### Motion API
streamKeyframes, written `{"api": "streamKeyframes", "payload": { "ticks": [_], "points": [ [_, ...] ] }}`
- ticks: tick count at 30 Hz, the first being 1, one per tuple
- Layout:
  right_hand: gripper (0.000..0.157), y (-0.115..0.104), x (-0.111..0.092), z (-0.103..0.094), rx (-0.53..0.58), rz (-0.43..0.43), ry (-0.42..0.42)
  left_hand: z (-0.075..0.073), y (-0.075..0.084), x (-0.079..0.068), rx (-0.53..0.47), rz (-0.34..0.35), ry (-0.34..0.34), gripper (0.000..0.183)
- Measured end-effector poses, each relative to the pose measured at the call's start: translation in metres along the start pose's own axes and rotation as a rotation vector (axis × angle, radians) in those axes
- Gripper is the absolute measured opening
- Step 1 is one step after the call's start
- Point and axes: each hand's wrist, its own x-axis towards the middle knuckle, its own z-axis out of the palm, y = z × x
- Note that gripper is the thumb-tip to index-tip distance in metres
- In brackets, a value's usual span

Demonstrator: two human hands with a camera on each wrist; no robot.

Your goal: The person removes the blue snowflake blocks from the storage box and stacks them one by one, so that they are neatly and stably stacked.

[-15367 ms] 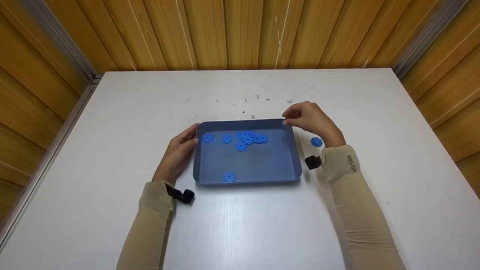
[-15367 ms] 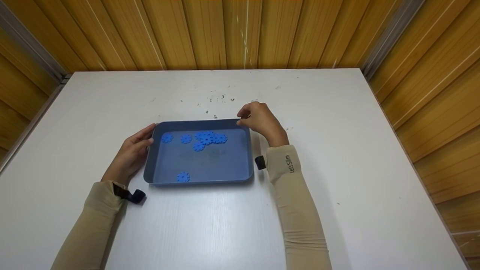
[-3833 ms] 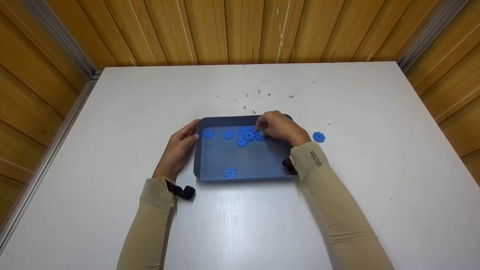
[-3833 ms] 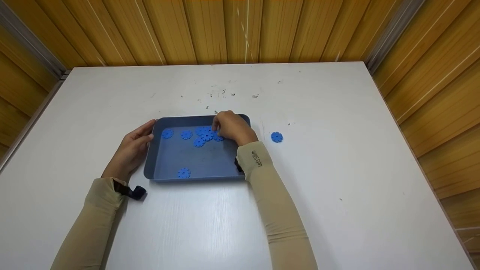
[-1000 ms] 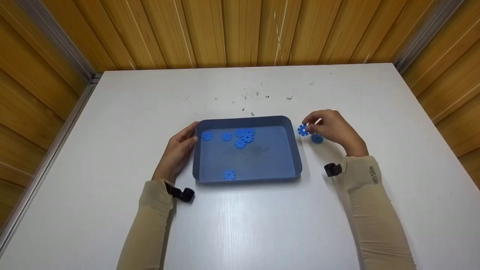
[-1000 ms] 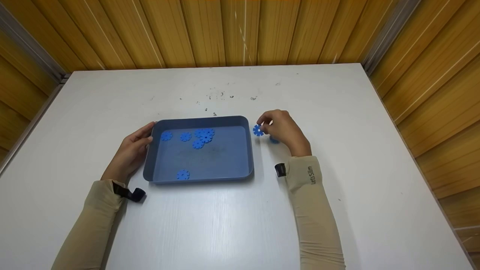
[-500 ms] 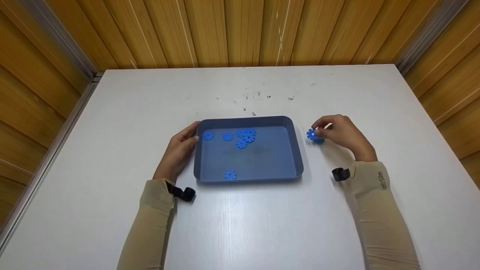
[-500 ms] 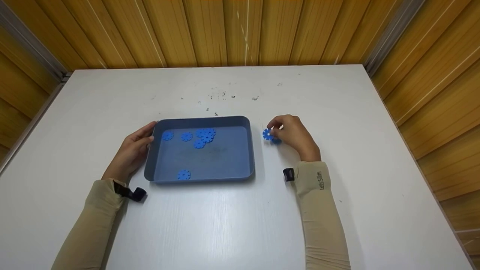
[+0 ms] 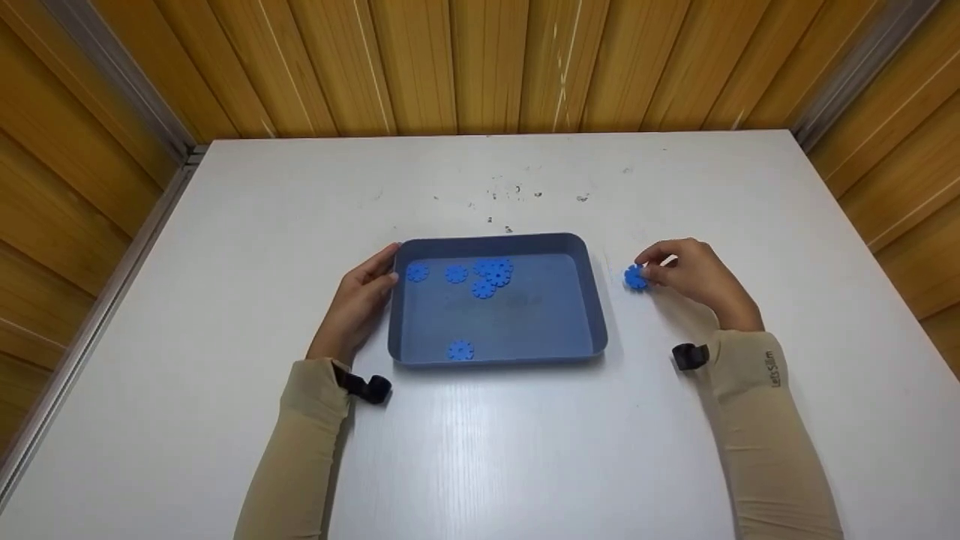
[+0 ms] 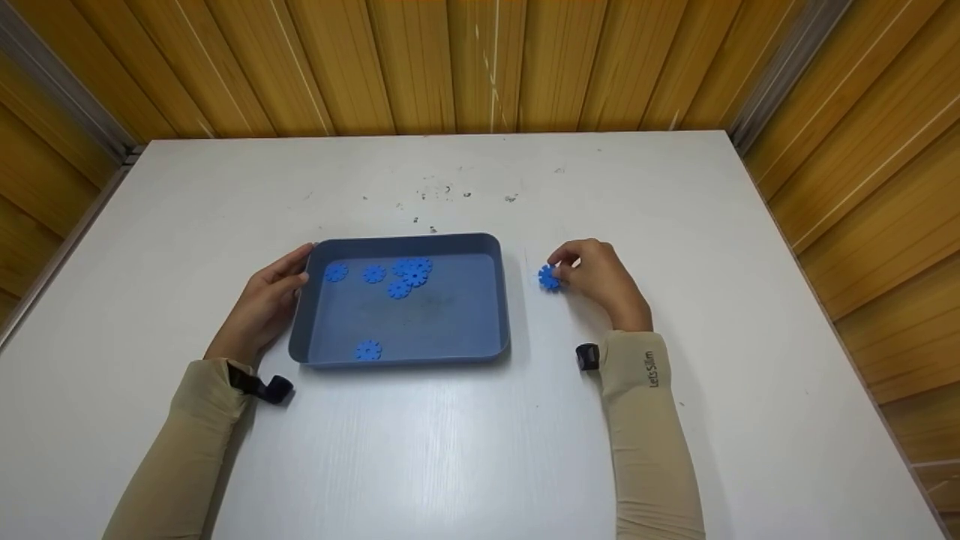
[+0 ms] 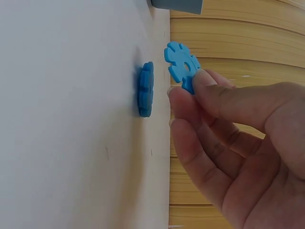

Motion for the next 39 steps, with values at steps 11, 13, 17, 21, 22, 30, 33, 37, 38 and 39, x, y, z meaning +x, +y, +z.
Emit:
{"api": "streamKeyframes", "payload": {
  "ticks": [11, 13, 17, 21, 22, 30, 33, 37, 38, 39],
  "points": [
    [0.025, 0.0073, -0.0001, 0.0008, 0.017, 0.062, 0.001, -0.0009, -0.0005, -0.0005, -0.005, 0.015, -0.025, 0.056],
    [0.025, 0.0081, -0.0005, 0.0012, 0.017, 0.056, 0.01, -0.0008, -0.0007, -0.0004, -0.007, 0.015, -0.028, 0.056],
    [0.025, 0.0091, 0.0, 0.0014, 0.021, 0.056, 0.017, -0.0008, -0.0011, 0.0001, -0.01, 0.009, -0.024, 0.057],
    [0.026, 0.0095, 0.0012, 0.002, 0.033, 0.088, 0.007, -0.0011, -0.0013, -0.0001, -0.021, 0.012, -0.031, 0.057],
    [0.026, 0.0094, 0.0013, 0.0022, 0.039, 0.098, 0.003, -0.0011, -0.0014, -0.0001, -0.026, 0.012, -0.033, 0.057],
    [0.026, 0.0094, 0.0019, 0.0039, 0.054, 0.126, -0.003, -0.0015, -0.0011, -0.0001, -0.028, 0.016, -0.039, 0.057],
    [0.026, 0.0094, 0.0021, 0.0042, 0.05, 0.12, -0.003, -0.0017, -0.001, -0.0001, -0.025, 0.017, -0.037, 0.057],
    [0.026, 0.0093, 0.002, 0.0042, 0.048, 0.122, -0.007, -0.0016, -0.0007, -0.0001, -0.023, 0.014, -0.036, 0.056],
    [0.026, 0.009, 0.0018, 0.0041, 0.056, 0.127, -0.01, -0.0015, -0.0006, -0.0001, -0.023, 0.014, -0.036, 0.056],
    [0.026, 0.0087, 0.0017, 0.004, 0.065, 0.134, -0.014, -0.0013, -0.0005, -0.0001, -0.022, 0.013, -0.033, 0.056]
  ]
}}
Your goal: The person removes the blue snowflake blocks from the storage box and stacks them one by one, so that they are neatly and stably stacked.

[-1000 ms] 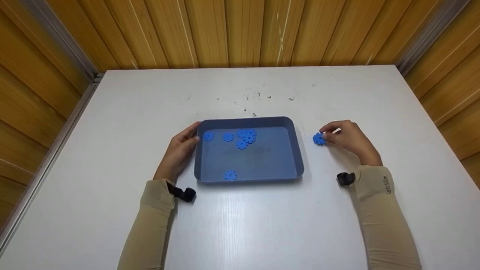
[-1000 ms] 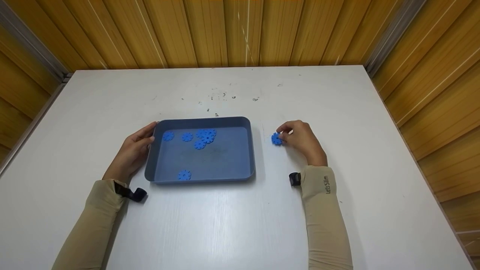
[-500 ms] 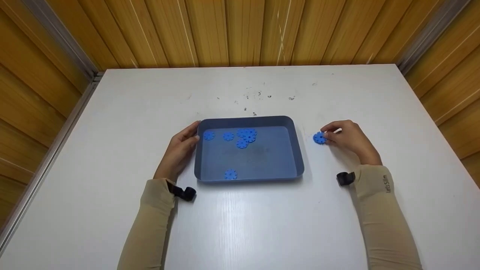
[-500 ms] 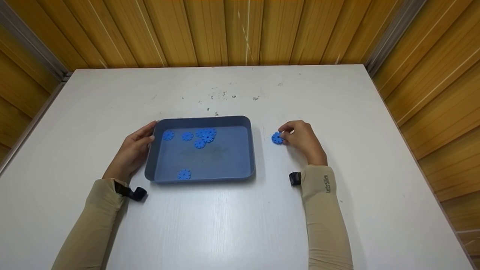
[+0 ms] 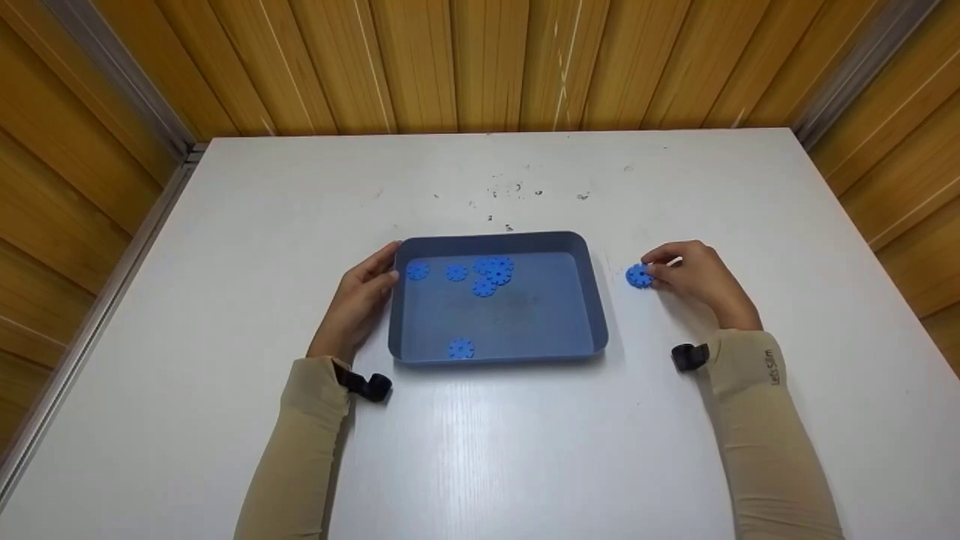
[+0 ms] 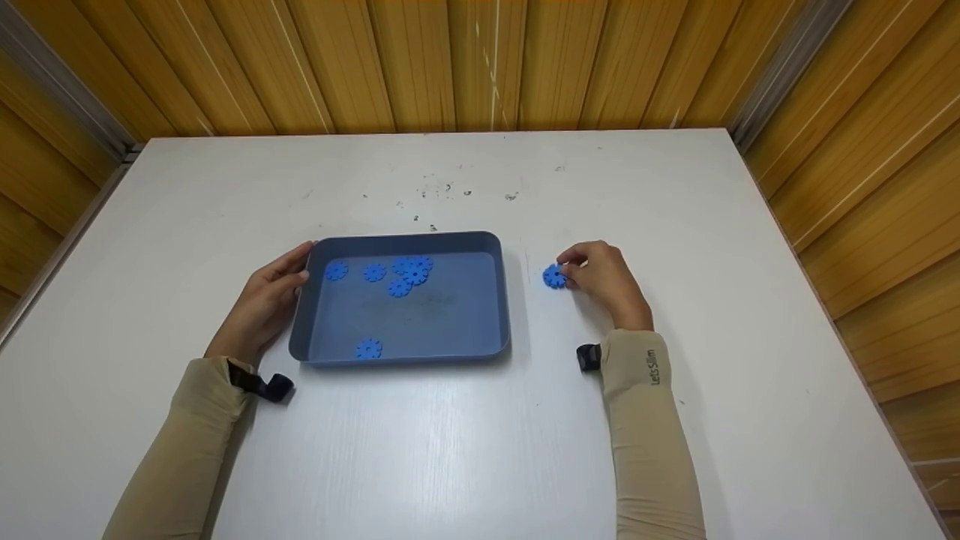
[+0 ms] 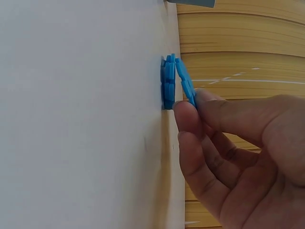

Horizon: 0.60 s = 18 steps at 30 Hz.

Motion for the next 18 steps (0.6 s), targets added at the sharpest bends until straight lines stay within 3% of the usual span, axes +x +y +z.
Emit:
{"api": "streamKeyframes", "payload": {
  "ticks": [18],
  "points": [
    [0.028, -0.0018, -0.0002, -0.0006, -0.026, 0.034, -0.007, 0.0005, -0.0008, 0.0007, -0.013, 0.008, 0.016, 0.056]
  ]
}}
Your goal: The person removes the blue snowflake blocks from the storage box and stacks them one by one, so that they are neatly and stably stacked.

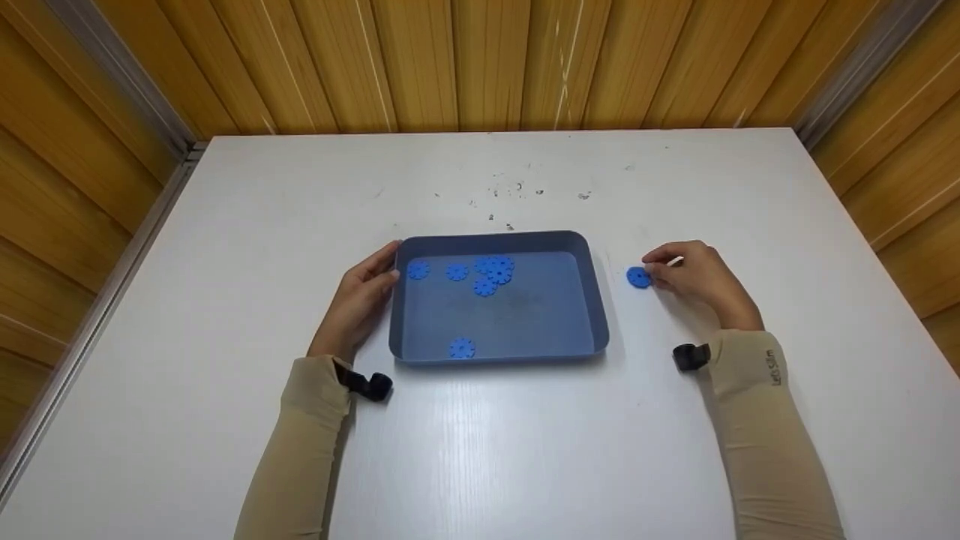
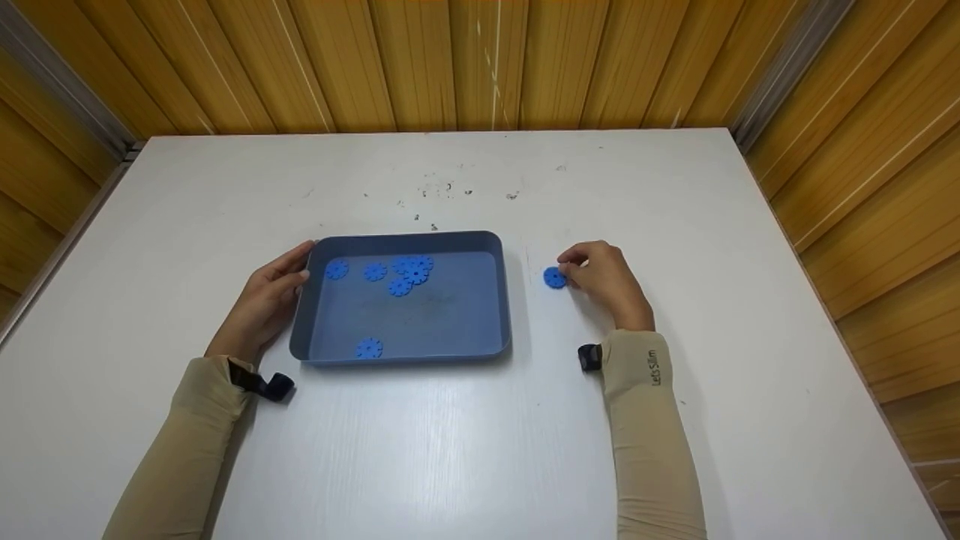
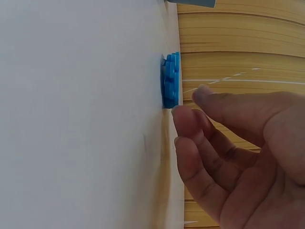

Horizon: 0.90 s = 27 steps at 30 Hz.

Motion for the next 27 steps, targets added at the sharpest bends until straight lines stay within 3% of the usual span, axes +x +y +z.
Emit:
{"api": "streamKeyframes", "payload": {
  "ticks": [15, 27],
  "points": [
    [0.038, -0.009, -0.002, -0.004, 0.014, -0.09, 0.057, 0.0, 0.001, 0.0, 0.036, -0.022, 0.002, 0.056],
    [0.034, -0.029, -0.003, -0.008, 0.022, -0.186, 0.08, 0.001, 0.002, -0.001, 0.03, -0.012, -0.004, 0.056]
  ]
}}
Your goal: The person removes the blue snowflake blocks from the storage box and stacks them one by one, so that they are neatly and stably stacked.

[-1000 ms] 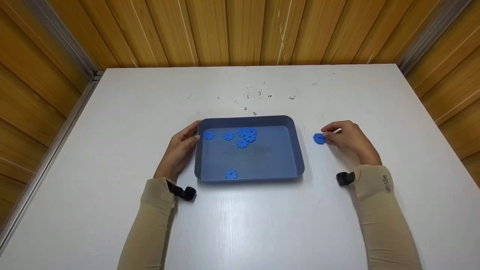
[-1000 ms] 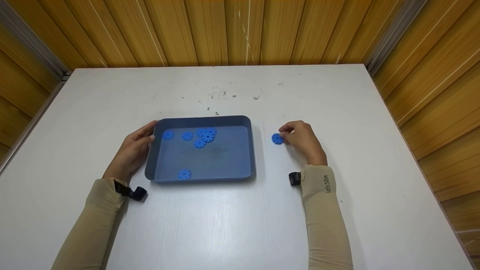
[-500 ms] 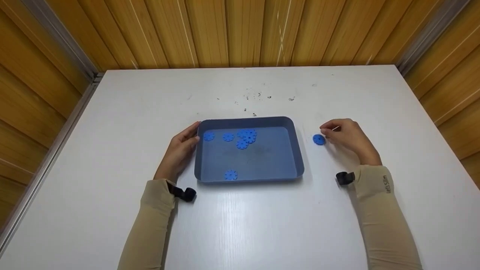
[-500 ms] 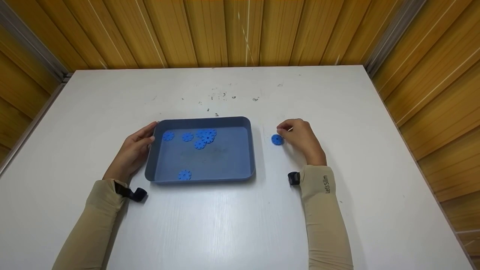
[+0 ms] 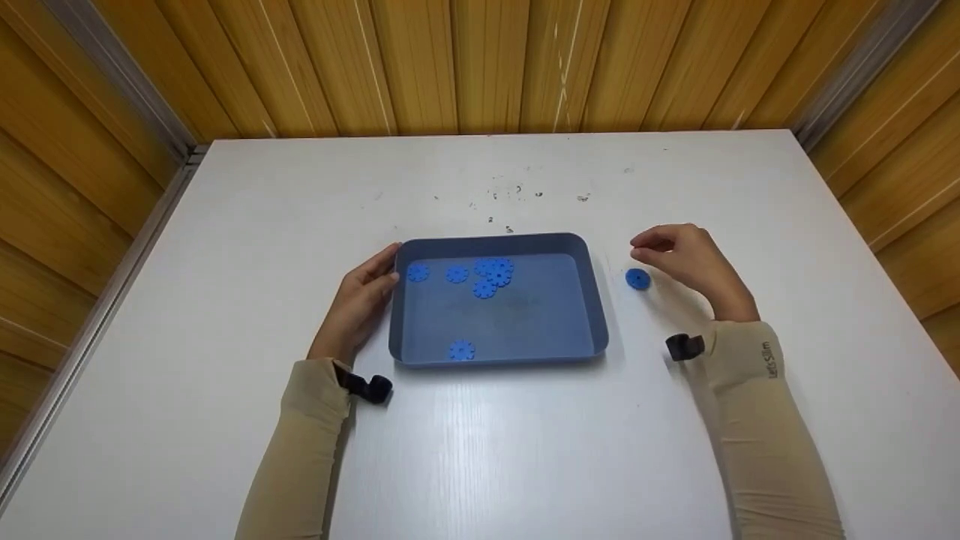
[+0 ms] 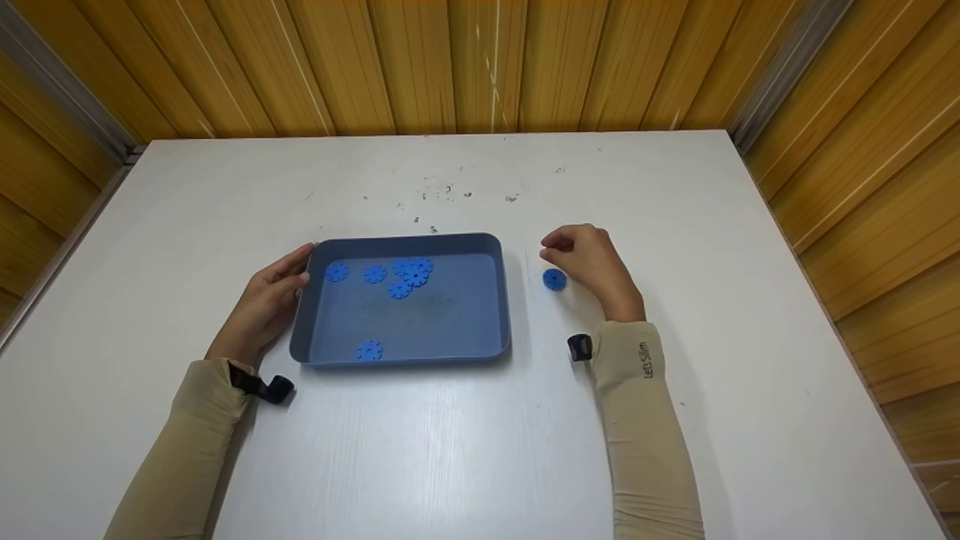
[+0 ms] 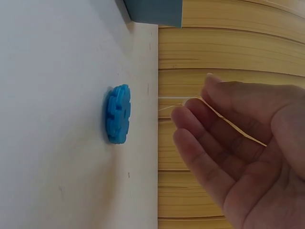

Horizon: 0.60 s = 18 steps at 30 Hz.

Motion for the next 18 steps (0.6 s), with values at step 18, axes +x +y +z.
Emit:
{"api": "streamKeyframes", "payload": {
  "ticks": [18],
  "points": [
    [0.032, -0.05, 0.017, 0.005, -0.008, -0.078, -0.09, -0.001, -0.001, 0.002, -0.034, -0.004, -0.007, 0.056]
  ]
}}
